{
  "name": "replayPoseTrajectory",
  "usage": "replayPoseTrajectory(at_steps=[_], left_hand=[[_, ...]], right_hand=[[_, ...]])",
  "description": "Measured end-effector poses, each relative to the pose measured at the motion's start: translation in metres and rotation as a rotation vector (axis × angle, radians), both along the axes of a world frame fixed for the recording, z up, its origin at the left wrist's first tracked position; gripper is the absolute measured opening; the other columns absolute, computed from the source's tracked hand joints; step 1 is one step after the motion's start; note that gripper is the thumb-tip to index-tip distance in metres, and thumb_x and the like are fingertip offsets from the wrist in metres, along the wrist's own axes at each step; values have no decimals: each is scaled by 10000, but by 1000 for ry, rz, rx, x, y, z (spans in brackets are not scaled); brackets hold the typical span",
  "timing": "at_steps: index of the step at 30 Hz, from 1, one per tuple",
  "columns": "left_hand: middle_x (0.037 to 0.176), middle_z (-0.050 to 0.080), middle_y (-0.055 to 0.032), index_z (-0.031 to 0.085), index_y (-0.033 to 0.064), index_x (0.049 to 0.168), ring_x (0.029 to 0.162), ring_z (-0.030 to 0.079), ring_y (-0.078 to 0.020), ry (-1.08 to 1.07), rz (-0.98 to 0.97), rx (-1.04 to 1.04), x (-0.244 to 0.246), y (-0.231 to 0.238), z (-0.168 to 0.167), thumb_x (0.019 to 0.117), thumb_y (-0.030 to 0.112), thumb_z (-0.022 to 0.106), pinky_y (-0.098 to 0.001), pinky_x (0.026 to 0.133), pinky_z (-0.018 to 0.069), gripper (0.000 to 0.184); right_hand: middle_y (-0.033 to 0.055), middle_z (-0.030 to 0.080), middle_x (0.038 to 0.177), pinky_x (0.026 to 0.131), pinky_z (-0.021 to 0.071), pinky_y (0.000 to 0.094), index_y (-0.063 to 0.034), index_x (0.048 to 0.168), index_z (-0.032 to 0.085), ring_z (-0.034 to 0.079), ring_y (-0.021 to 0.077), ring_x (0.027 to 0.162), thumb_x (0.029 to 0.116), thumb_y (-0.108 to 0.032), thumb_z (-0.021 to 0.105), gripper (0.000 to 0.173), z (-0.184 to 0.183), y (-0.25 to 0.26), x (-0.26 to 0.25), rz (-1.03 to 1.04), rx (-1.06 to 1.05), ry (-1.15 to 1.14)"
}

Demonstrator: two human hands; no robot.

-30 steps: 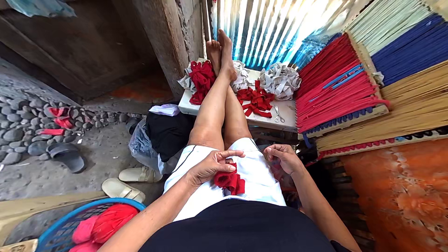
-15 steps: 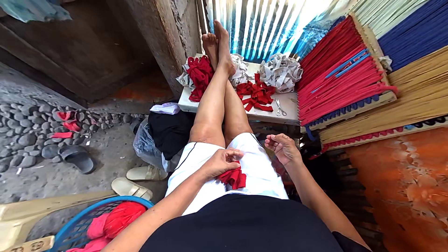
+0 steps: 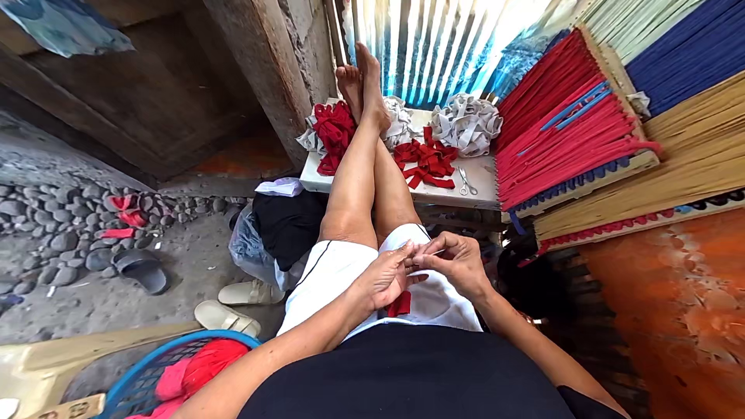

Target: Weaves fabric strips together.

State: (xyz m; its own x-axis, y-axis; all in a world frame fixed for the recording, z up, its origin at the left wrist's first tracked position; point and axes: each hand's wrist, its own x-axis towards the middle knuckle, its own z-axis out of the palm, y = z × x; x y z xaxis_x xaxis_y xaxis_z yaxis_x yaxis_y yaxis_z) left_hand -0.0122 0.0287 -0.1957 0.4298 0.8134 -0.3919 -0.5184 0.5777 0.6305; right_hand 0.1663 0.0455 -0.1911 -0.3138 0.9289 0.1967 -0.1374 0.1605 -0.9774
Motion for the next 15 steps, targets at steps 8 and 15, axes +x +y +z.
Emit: replayPoseTrajectory(at_steps=[8, 15], left_hand=[[765, 640, -59, 620, 31, 966, 728, 675, -181, 5, 238, -123, -16, 7, -5, 1090, 137, 462, -365, 769, 609, 227], [1037, 667, -98, 591, -11, 1238, 944, 676, -179, 326, 273, -148, -6, -8, 60, 1093, 105, 439, -340, 889, 565, 240]], right_hand=[[84, 762, 849, 756, 623, 329, 1, 900, 712, 734, 158, 750, 866, 48, 741, 65, -6, -11, 7, 207, -124, 77], [81, 754, 811, 745, 620, 315, 11, 895, 707, 727, 157, 723, 883, 66, 709, 55, -5, -14, 7, 127, -178, 66]])
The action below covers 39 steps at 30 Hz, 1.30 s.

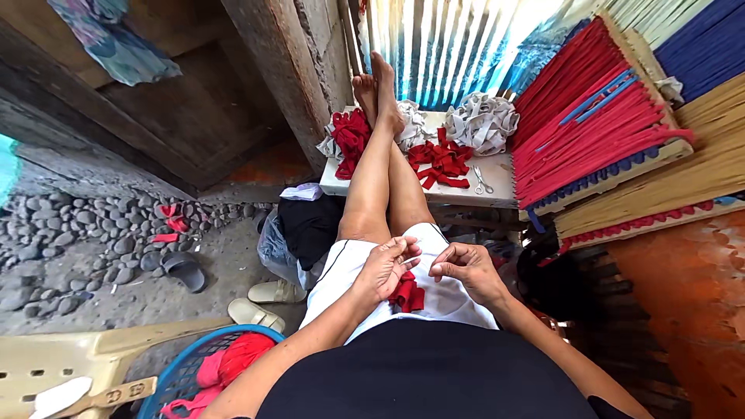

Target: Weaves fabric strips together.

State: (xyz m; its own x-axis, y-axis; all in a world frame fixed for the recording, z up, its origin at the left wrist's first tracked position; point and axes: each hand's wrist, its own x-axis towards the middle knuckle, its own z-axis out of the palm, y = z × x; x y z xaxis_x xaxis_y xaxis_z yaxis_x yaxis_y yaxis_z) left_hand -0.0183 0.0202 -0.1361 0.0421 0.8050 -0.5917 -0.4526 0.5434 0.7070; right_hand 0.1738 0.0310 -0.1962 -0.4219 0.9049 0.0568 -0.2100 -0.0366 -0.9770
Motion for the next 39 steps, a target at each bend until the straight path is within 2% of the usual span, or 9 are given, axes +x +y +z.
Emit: replayPoseTrajectory(at_steps=[3, 7, 10, 11, 14, 17, 22, 35, 39], left_hand=[[1213, 678, -202, 507, -51, 1377, 1083, 697, -271, -87, 24, 169, -14, 6, -56, 1093, 96, 435, -400, 956, 568, 328], [1322, 573, -196, 410, -35, 1464, 1102, 643, -218, 226, 45, 317, -12, 0, -57, 1023, 52, 554, -350, 946, 552, 471], [1034, 687, -131, 624, -41, 1142, 866, 707, -189, 348, -45, 372, -13, -7, -46, 1062, 110, 510, -335, 780, 611, 205], [962, 715, -111, 659, -31, 1051, 824, 718, -194, 254, -140, 296, -12, -10, -40, 1099, 159, 431, -345, 755, 618, 301], [1069, 719, -151, 626, -34, 1168, 951, 719, -257, -136, -401, -1, -4, -14, -40, 1132, 381, 247, -407, 857, 595, 563], [1124, 702, -155, 583, 6, 1280, 1037, 703, -268, -364, -355, -37, 6, -11, -46, 1126, 374, 327, -430, 919, 583, 474], [896, 701, -106, 623, 22, 1013, 848, 708, -218, -341, -77, 16, 2, 3, -52, 1104, 154, 421, -402, 810, 607, 257], [703, 593, -46, 608, 11, 982, 670, 655, -181, -241, 88, 79, -10, 4, -55, 1102, 102, 402, -367, 759, 614, 256], [635, 545, -22, 618, 0, 973, 586, 609, -151, -254, 73, 155, -10, 2, -57, 1100, 88, 380, -343, 696, 606, 283]], right_hand=[[110, 752, 804, 739, 622, 322, 34, 891, 704, 725, 169, 710, 876, 62, 733, 43, -3, 3, 1, -82, 4, -33], [112, 752, 795, 729, 626, 329, 26, 879, 705, 726, 175, 695, 854, 68, 749, 66, -2, 6, 1, -182, 34, -42], [119, 746, 795, 729, 628, 339, 31, 889, 711, 723, 183, 699, 845, 71, 760, 77, 0, 7, 0, -232, 59, -35], [123, 747, 797, 733, 630, 344, 32, 891, 710, 727, 189, 704, 844, 72, 762, 80, 0, 6, 0, -240, 65, -34], [132, 752, 821, 741, 630, 346, 38, 906, 718, 729, 191, 722, 845, 63, 768, 83, 1, 3, -2, -213, 105, -32], [114, 764, 870, 766, 638, 345, 40, 939, 725, 740, 172, 762, 858, 44, 769, 93, 2, -3, -6, -114, 166, -13], [61, 769, 901, 774, 624, 308, 22, 952, 738, 732, 124, 790, 878, 26, 750, 75, -4, -9, -1, 17, 226, 1], [82, 754, 833, 735, 626, 311, 52, 1113, 651, 735, 161, 730, 994, 18, 584, 141, -9, -13, 4, 73, 20, 20], [76, 752, 818, 728, 624, 312, 14, 1017, 648, 735, 158, 720, 982, 27, 596, 64, -10, -12, 6, 87, -7, 30]])
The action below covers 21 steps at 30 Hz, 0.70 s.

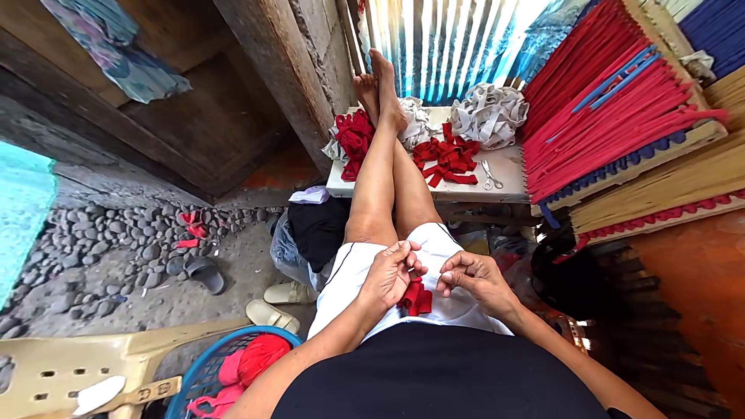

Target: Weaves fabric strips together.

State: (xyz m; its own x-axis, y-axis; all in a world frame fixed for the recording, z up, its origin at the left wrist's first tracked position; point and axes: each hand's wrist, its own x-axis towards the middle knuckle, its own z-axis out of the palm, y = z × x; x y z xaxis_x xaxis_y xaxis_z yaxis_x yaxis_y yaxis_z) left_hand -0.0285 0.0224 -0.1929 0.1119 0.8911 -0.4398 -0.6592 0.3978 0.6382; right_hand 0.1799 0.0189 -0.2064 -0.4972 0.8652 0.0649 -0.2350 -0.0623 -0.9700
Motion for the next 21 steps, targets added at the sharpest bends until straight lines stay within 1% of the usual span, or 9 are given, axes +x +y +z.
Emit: replayPoseTrajectory(at_steps=[3, 5, 7, 8, 10, 11, 14, 17, 21], left_hand=[[581, 466, 30, 630, 2, 993, 488, 489, -80, -5, -43, 127, 0, -2, -9, 1096, 106, 374, -236, 540, 506, 295], [565, 429, 53, 630, 0, 1015, 456, 434, -47, 13, -83, 193, 1, -5, -9, 1097, 117, 360, -190, 479, 434, 306], [557, 375, 66, 620, -7, 1028, 438, 386, -36, 142, -108, 142, 8, -10, 20, 1104, 102, 331, -173, 460, 401, 318], [557, 342, 63, 606, -22, 1035, 432, 373, -37, 260, -124, 69, 14, -13, 48, 1111, 75, 309, -171, 468, 404, 321], [573, 364, 49, 606, -56, 1028, 464, 416, -45, 422, -164, 54, 21, -16, 71, 1093, 6, 302, -182, 534, 455, 317], [593, 415, 37, 613, -72, 1005, 507, 464, -47, 487, -185, 102, 21, -17, 72, 1074, -32, 313, -191, 596, 491, 310], [732, 598, -21, 656, -103, 953, 696, 573, -53, 651, -208, 266, 20, -17, 65, 1029, -88, 371, -212, 761, 506, 295], [799, 648, -53, 663, -110, 942, 765, 598, -54, 712, -188, 297, 18, -17, 62, 1023, -94, 386, -214, 806, 500, 289], [863, 673, -105, 673, -133, 986, 806, 600, -70, 867, -236, 304, 19, -17, 68, 1028, -87, 401, -223, 820, 490, 279]], right_hand=[[76, 750, 884, 763, 613, 311, 28, 979, 692, 719, 145, 766, 968, 13, 623, 72, 1, 2, 1, -2, 39, -43], [65, 740, 892, 774, 608, 309, 26, 972, 715, 708, 135, 776, 959, 4, 644, 75, 2, 5, 1, -9, 49, -58], [53, 739, 879, 775, 614, 311, 20, 968, 728, 709, 133, 770, 959, 7, 642, 87, 5, 5, 0, -9, 37, -33], [42, 737, 874, 769, 614, 307, 12, 975, 730, 708, 126, 763, 964, 9, 629, 102, 8, 5, -1, -10, 29, -21], [36, 730, 855, 747, 613, 307, 6, 979, 721, 705, 125, 741, 980, 4, 603, 118, 11, 5, -4, -23, -14, 3], [45, 728, 859, 746, 617, 321, 2, 978, 705, 710, 139, 744, 992, -4, 586, 120, 13, 6, -6, -34, -42, 15], [80, 714, 928, 770, 626, 359, -4, 984, 666, 716, 183, 794, 1019, -14, 532, 139, 15, 8, -7, -51, -100, 31], [83, 717, 866, 704, 621, 326, 4, 976, 656, 707, 165, 719, 1018, -6, 531, 132, 17, 8, -6, -31, -126, 57], [53, 722, 832, 683, 609, 285, 20, 973, 708, 691, 121, 697, 959, 21, 626, 83, 17, 6, -6, -41, -140, 0]])
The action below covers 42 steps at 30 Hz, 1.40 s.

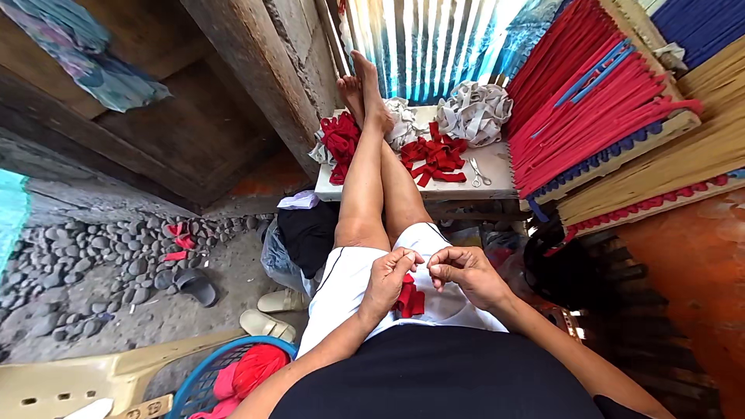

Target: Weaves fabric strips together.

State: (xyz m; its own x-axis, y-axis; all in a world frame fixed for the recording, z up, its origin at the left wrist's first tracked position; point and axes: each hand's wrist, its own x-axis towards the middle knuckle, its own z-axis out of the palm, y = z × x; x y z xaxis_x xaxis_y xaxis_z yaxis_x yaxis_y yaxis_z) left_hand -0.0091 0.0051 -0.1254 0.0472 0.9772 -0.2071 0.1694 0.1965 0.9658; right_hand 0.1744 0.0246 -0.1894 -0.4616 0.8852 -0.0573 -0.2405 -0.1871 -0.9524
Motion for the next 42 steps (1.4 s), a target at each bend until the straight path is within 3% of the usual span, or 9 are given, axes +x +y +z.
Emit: replayPoseTrajectory(at_steps=[4, 5, 7, 9, 20, 29, 42], left_hand=[[994, 708, -179, 703, -123, 1047, 984, 653, -186, 210, -60, 143, -2, -1, -7, 1025, -46, 441, -328, 977, 484, 273], [1007, 722, -164, 729, -81, 1048, 1017, 662, -218, 282, -71, 306, -6, -2, -28, 1029, 13, 475, -400, 1003, 467, 272], [961, 729, -72, 770, 57, 1012, 971, 659, -202, 436, -14, 738, -14, 5, -85, 1041, 171, 528, -476, 933, 440, 270], [982, 724, -58, 773, 108, 1035, 1011, 658, -216, 590, 6, 899, -17, 7, -98, 1052, 217, 527, -518, 967, 417, 270], [997, 727, -68, 770, 120, 1086, 1040, 660, -248, 857, 1, 1058, -17, 6, -96, 1032, 172, 558, -580, 1029, 361, 225], [983, 719, -70, 769, 137, 1133, 1044, 653, -256, 872, -10, 1084, -19, 7, -96, 1031, 174, 575, -588, 1028, 357, 222], [985, 719, -66, 768, 152, 1154, 1044, 655, -251, 898, -3, 1101, -18, 7, -97, 1023, 172, 593, -597, 1033, 346, 219]], right_hand=[[58, 698, 831, 665, 604, 286, 53, 1125, 689, 673, 129, 681, 935, 51, 637, 197, 3, 0, -2, -9, -28, -18], [60, 692, 827, 664, 604, 290, 57, 1151, 679, 672, 134, 680, 937, 50, 635, 219, 3, 0, -2, -8, -36, -18], [62, 692, 819, 668, 600, 291, 55, 1162, 683, 670, 133, 684, 939, 46, 633, 229, 3, 2, -2, -7, -53, -22], [63, 689, 815, 669, 597, 286, 54, 1153, 693, 665, 127, 683, 943, 43, 633, 219, 3, 2, -2, -6, -77, -22], [61, 689, 814, 651, 572, 261, 38, 1119, 709, 638, 103, 654, 953, 44, 613, 192, 1, 4, -1, 3, -202, 35], [46, 671, 795, 622, 554, 241, 23, 1109, 705, 617, 88, 628, 951, 44, 596, 194, 1, 5, 1, 35, -329, 109], [52, 664, 788, 622, 555, 243, 22, 1080, 706, 616, 92, 627, 957, 49, 590, 171, -1, 3, -1, -2, -348, 121]])
